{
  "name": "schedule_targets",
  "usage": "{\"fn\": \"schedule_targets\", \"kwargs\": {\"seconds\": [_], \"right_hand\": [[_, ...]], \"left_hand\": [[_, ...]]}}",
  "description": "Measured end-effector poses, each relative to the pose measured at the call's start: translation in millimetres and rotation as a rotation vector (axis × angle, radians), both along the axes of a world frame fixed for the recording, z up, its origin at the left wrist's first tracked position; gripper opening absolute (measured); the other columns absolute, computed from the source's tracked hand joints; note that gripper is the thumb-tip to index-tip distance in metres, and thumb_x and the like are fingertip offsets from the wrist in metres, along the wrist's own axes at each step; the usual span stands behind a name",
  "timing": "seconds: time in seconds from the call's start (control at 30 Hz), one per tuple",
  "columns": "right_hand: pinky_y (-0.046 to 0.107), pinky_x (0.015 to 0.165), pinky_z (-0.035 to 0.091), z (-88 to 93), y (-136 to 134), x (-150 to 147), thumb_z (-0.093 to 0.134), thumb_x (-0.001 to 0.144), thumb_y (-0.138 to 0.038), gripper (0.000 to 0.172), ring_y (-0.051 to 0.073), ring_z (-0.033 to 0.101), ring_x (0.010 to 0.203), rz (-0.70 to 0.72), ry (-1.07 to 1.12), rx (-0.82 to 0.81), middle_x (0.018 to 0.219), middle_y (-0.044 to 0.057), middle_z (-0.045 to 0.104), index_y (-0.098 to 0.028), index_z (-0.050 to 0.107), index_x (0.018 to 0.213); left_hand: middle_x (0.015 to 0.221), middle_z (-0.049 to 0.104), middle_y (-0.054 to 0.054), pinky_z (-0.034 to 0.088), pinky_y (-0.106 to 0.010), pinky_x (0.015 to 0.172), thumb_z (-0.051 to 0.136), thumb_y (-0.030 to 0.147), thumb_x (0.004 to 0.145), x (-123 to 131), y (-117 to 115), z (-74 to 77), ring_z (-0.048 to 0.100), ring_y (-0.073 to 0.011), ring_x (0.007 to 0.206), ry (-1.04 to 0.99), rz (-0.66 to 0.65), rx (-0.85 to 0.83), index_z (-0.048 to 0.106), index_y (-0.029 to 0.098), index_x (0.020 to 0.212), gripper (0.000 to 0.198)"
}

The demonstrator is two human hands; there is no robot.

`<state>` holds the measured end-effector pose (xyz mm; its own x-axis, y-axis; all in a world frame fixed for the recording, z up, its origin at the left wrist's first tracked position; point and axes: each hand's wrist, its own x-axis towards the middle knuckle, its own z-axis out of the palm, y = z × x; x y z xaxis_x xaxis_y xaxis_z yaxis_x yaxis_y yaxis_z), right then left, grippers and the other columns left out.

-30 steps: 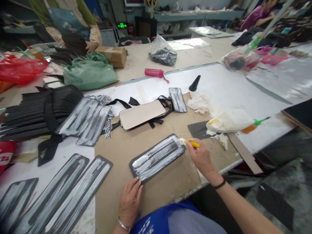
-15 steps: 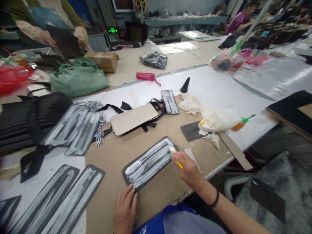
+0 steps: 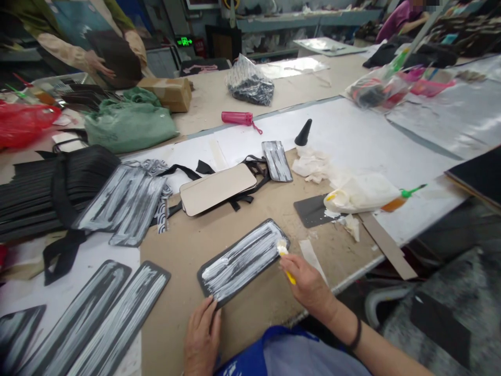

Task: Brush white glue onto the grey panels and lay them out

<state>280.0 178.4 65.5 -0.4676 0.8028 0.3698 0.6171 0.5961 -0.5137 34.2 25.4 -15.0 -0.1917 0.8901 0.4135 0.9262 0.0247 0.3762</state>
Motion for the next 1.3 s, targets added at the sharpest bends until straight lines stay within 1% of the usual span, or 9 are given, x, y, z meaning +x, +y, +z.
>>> {"fn": "schedule_targets", "kwargs": {"seconds": [0.1,0.2,0.3,0.37,0.57,0.73,0.9,1.13,1.3], "right_hand": [[0.031,0.078,0.053,9.5,0,-9,0.045,0.089,-0.017,0.019,0.018,0.061,0.090,0.044,0.073,-0.042,0.094,0.008,0.064,-0.021,0.057,0.103],[0.032,0.079,0.053,17.6,13,-17,0.045,0.089,-0.020,0.018,0.018,0.061,0.090,0.048,0.068,0.006,0.094,0.008,0.064,-0.022,0.058,0.102],[0.033,0.077,0.053,11.3,28,-20,0.044,0.090,-0.023,0.019,0.020,0.061,0.089,0.061,-0.017,0.036,0.094,0.008,0.064,-0.022,0.060,0.100],[0.033,0.078,0.052,-0.1,31,-19,0.043,0.089,-0.022,0.020,0.020,0.061,0.089,0.101,-0.074,0.042,0.097,0.009,0.064,-0.021,0.061,0.100],[0.034,0.081,0.051,-25.6,26,-14,0.044,0.086,-0.016,0.025,0.021,0.060,0.093,0.240,-0.135,0.094,0.101,0.009,0.064,-0.021,0.059,0.105],[0.032,0.078,0.051,-21.2,31,-17,0.044,0.084,-0.014,0.026,0.021,0.061,0.090,0.286,-0.136,0.120,0.099,0.009,0.064,-0.020,0.058,0.105],[0.032,0.080,0.050,-16.2,31,-19,0.043,0.085,-0.012,0.026,0.021,0.060,0.090,0.293,-0.126,0.119,0.099,0.010,0.063,-0.021,0.057,0.105],[0.031,0.081,0.050,-18.0,30,-17,0.043,0.087,-0.014,0.025,0.019,0.061,0.090,0.293,-0.122,0.132,0.100,0.009,0.063,-0.020,0.057,0.107],[0.029,0.081,0.049,-20.0,32,-15,0.043,0.089,-0.014,0.024,0.019,0.061,0.091,0.300,-0.154,0.169,0.101,0.009,0.063,-0.017,0.057,0.107]], "left_hand": [[0.102,0.063,-0.009,0.052,-0.035,0.081,0.047,0.022,0.087,3,1,7.5,0.059,-0.0188,0.095,-0.088,0.047,-0.014,0.059,0.018,0.101,0.019],[0.100,0.061,-0.009,0.053,-0.034,0.081,0.045,0.024,0.088,7,5,13.2,0.059,-0.0178,0.093,-0.232,0.201,-0.019,0.058,0.018,0.098,0.018],[0.096,0.060,-0.009,0.053,-0.036,0.080,0.043,0.022,0.087,9,11,9.9,0.059,-0.0189,0.091,-0.300,0.395,-0.023,0.057,0.017,0.102,0.021],[0.096,0.060,-0.010,0.053,-0.037,0.079,0.042,0.019,0.086,10,14,4.1,0.059,-0.0200,0.090,-0.278,0.459,-0.034,0.058,0.017,0.105,0.025],[0.100,0.057,-0.012,0.051,-0.040,0.080,0.038,0.010,0.084,17,18,1.8,0.055,-0.0219,0.094,-0.209,0.453,-0.132,0.055,0.016,0.114,0.035],[0.100,0.056,-0.013,0.048,-0.042,0.080,0.038,0.006,0.082,23,20,13.1,0.052,-0.0242,0.095,-0.130,0.426,-0.231,0.053,0.014,0.116,0.039],[0.099,0.056,-0.014,0.048,-0.043,0.080,0.035,0.005,0.082,22,23,15.3,0.051,-0.0241,0.094,-0.122,0.415,-0.235,0.055,0.013,0.112,0.037],[0.096,0.059,-0.014,0.048,-0.039,0.081,0.037,0.016,0.087,17,25,24.2,0.053,-0.0226,0.094,-0.260,0.440,-0.171,0.059,0.011,0.107,0.030],[0.095,0.059,-0.015,0.046,-0.041,0.086,0.035,0.018,0.087,16,26,20.2,0.054,-0.0230,0.094,-0.415,0.495,-0.287,0.062,0.009,0.104,0.033]]}}
